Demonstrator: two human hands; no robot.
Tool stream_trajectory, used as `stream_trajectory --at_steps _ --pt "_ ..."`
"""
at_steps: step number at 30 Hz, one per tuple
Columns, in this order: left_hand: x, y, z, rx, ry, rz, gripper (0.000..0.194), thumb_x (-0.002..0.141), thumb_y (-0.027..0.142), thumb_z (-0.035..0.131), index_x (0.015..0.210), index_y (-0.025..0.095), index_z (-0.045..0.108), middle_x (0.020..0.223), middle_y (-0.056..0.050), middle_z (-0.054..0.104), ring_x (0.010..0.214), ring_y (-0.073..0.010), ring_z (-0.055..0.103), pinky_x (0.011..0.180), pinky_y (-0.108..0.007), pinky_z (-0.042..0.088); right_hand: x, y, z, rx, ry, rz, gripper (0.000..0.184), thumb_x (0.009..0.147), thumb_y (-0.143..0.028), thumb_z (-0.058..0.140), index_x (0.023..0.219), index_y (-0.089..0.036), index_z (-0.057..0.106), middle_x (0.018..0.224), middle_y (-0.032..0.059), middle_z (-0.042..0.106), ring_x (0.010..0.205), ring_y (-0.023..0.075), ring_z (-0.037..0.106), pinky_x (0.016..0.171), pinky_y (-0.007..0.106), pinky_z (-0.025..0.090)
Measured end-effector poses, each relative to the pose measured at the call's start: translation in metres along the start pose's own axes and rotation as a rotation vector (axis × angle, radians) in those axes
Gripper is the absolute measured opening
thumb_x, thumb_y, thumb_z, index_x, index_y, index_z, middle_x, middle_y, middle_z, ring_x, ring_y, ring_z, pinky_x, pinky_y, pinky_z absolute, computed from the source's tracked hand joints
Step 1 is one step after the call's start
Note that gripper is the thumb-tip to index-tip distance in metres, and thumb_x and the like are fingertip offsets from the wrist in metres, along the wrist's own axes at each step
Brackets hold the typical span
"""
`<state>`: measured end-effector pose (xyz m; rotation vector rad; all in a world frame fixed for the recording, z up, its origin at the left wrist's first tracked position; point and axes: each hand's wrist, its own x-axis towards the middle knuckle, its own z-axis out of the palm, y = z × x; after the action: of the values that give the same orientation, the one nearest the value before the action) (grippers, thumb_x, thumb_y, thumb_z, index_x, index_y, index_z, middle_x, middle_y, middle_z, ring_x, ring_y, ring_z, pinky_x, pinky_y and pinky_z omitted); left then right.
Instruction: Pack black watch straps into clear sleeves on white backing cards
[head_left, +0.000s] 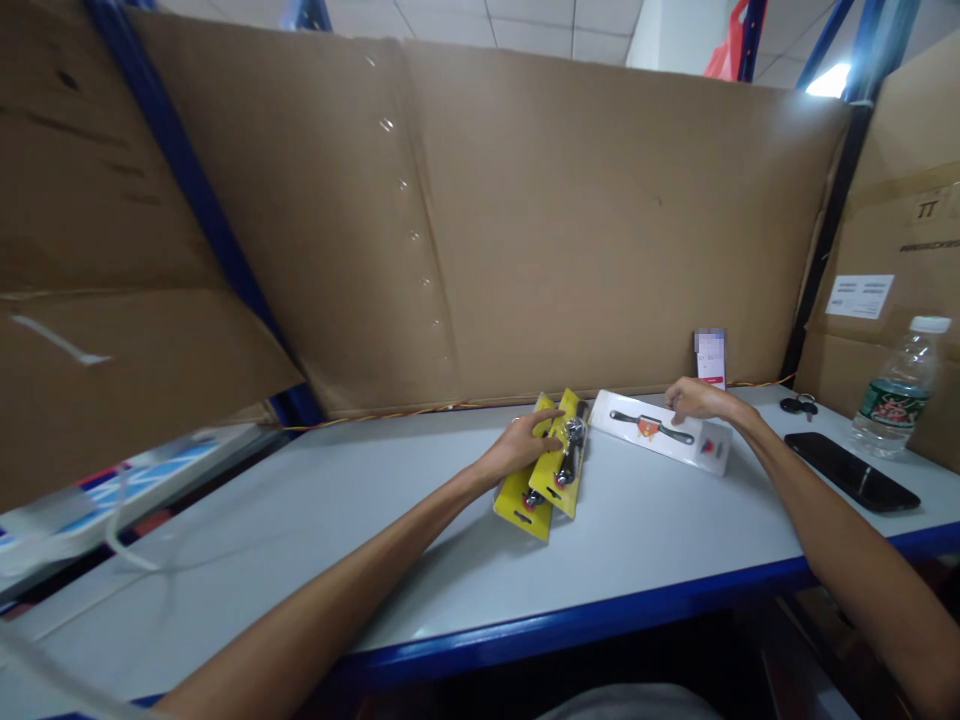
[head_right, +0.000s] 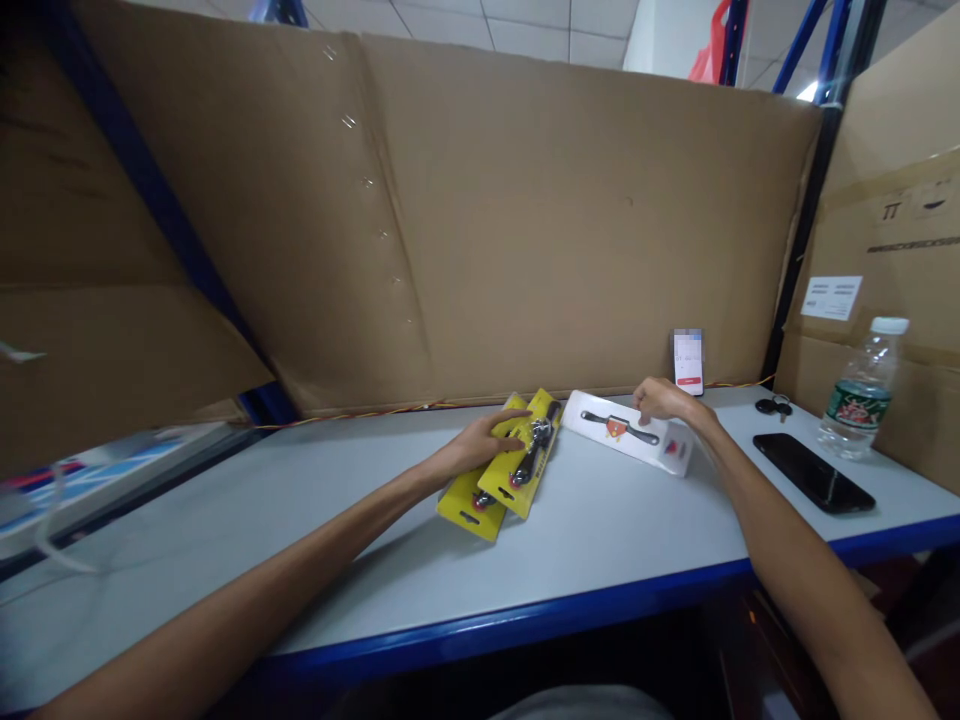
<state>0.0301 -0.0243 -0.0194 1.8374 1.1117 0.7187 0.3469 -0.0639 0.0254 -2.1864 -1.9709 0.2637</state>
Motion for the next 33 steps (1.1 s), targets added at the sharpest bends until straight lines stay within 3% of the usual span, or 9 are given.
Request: stream_trajectory --at_steps 3,8,13,18,23,26,29,33 --pt "-0.001 0.001 0.0 -0.001 0.005 0.0 0.067 0.071 0.018 0.069 0.137 0.016 0.06 0.066 0.0 0.069 0.05 -0.0159 0.061 0.048 -0.024 0.044 -0.003 0.001 -0.001 -0.147 0.041 -0.023 0.033 0.07 -0.006 0.069 0.098 -0.019 0.078 0.088 0.0035 0.075 0.085 0.0187 0.068 0.063 0.022 0.042" --pt "-0.001 0.001 -0.001 0.012 0.01 0.018 0.065 0.07 0.019 0.071 0.134 0.016 0.062 0.069 0.0 0.07 0.051 -0.015 0.061 0.048 -0.023 0.043 -0.014 -0.008 0.003 -0.359 0.123 -0.003 0.033 0.08 -0.005 0.054 0.1 -0.018 0.078 0.103 0.0143 0.074 0.093 0.0247 0.069 0.066 0.027 0.039" --pt "0.0 0.0 -0.001 0.008 0.002 0.0 0.066 0.071 0.021 0.071 0.135 0.017 0.061 0.068 0.001 0.069 0.051 -0.015 0.06 0.048 -0.023 0.043 -0.027 -0.039 0.018 -0.344 0.066 -0.156 0.035 0.078 -0.002 0.054 0.101 -0.019 0.074 0.1 0.0112 0.075 0.088 0.0211 0.068 0.066 0.025 0.036" --pt "0.0 0.0 0.0 0.022 0.004 -0.012 0.067 0.071 0.02 0.071 0.136 0.017 0.06 0.067 0.001 0.068 0.05 -0.0141 0.059 0.049 -0.022 0.043 -0.041 -0.074 0.038 -0.374 0.14 -0.333 0.034 0.082 0.0 0.047 0.101 -0.017 0.07 0.102 0.0132 0.072 0.088 0.0242 0.066 0.067 0.028 0.035" --pt "0.003 0.0 -0.005 -0.027 -0.043 -0.035 0.073 0.069 0.018 0.069 0.14 0.018 0.056 0.07 0.0 0.07 0.052 -0.015 0.061 0.049 -0.022 0.044 -0.043 -0.078 0.042 -0.294 0.196 -0.35 0.029 0.091 -0.01 0.046 0.103 -0.02 0.071 0.103 0.0113 0.073 0.093 0.0245 0.067 0.068 0.028 0.037" --pt "0.005 0.001 -0.023 -0.008 -0.1 -0.084 0.074 0.067 0.019 0.068 0.141 0.019 0.056 0.068 -0.001 0.071 0.051 -0.0169 0.061 0.047 -0.024 0.044 -0.042 -0.075 0.041 -0.268 0.194 -0.335 0.029 0.098 -0.023 0.045 0.108 -0.023 0.072 0.107 0.0107 0.074 0.096 0.0245 0.068 0.07 0.027 0.039" --pt "0.005 -0.001 -0.051 0.063 -0.101 -0.041 0.067 0.062 0.016 0.07 0.129 0.021 0.068 0.079 -0.005 0.075 0.056 -0.0178 0.064 0.05 -0.024 0.046 -0.041 -0.076 0.044 -0.281 0.206 -0.327 0.03 0.101 -0.03 0.044 0.109 -0.022 0.072 0.106 0.0119 0.074 0.096 0.0251 0.069 0.071 0.028 0.04" --pt "0.004 -0.01 -0.098 0.232 -0.119 0.051 0.058 0.057 0.016 0.073 0.114 0.026 0.076 0.111 -0.006 0.076 0.09 -0.0226 0.069 0.073 -0.026 0.053 -0.038 -0.076 0.049 -0.282 0.23 -0.329 0.031 0.101 -0.032 0.043 0.108 -0.022 0.071 0.106 0.0122 0.073 0.095 0.0262 0.069 0.07 0.029 0.041"
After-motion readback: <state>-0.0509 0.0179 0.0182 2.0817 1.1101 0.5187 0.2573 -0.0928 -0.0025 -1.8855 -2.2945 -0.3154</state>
